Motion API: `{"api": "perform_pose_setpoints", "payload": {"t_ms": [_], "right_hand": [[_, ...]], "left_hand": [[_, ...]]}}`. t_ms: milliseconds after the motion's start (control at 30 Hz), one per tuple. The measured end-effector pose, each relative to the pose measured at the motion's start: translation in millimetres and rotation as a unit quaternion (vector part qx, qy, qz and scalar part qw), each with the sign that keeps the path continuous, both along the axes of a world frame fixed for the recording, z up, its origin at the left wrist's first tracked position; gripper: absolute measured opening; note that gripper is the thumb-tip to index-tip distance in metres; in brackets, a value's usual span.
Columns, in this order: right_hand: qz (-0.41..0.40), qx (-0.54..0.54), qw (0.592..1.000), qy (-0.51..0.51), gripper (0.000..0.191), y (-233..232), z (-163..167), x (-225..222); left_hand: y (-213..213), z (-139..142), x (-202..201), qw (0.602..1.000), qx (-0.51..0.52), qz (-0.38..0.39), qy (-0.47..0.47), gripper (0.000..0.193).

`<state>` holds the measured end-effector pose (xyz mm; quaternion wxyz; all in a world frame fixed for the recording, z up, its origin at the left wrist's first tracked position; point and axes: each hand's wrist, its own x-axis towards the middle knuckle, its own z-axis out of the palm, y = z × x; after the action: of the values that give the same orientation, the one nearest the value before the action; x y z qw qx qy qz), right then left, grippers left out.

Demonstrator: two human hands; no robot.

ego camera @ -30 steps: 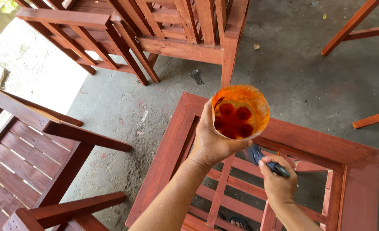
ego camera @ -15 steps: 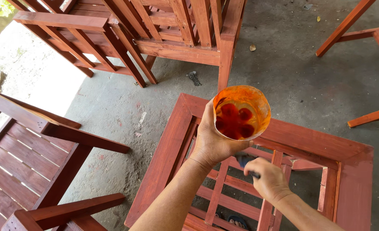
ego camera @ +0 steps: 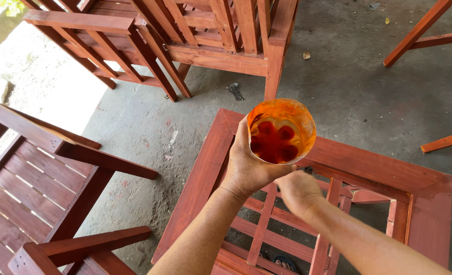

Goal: The person holds a bowl of reddish-orange wood stain in one hand and a brush in the other, brushing the stain onto the slats and frame of a wooden chair. They repeatedly dip the brush into the bowl and work the stain across the chair's lattice and edges.

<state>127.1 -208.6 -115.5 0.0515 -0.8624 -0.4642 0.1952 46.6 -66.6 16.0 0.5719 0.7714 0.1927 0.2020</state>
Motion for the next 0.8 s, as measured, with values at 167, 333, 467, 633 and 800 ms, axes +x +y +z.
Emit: {"api": "perform_pose_setpoints", "payload": {"t_ms": [167, 333, 467, 633, 800], "right_hand": [[0.109, -0.044, 0.993, -0.014, 0.018, -26, 0, 3], [0.259, -0.068, 0.963, 0.002, 0.006, -76, 8, 9], [0.365, -0.116, 0.922, -0.046, 0.005, -103, 12, 49], [0.407, 0.097, 0.906, -0.064, 0.004, -125, 10, 73], [0.327, 0.017, 0.945, -0.011, 0.005, -121, 3, 64]], "left_hand": [[6, 0, -2, 1.0, -0.019, -0.001, 0.024, 0.115], [4, 0, 4, 0.999, -0.013, -0.012, 0.026, 0.114], [-1, 0, 8, 1.0, -0.01, -0.02, 0.021, 0.117], [-5, 1, 10, 1.0, -0.008, -0.027, 0.005, 0.117], [-6, 4, 14, 0.999, -0.007, -0.026, 0.025, 0.115]]}}
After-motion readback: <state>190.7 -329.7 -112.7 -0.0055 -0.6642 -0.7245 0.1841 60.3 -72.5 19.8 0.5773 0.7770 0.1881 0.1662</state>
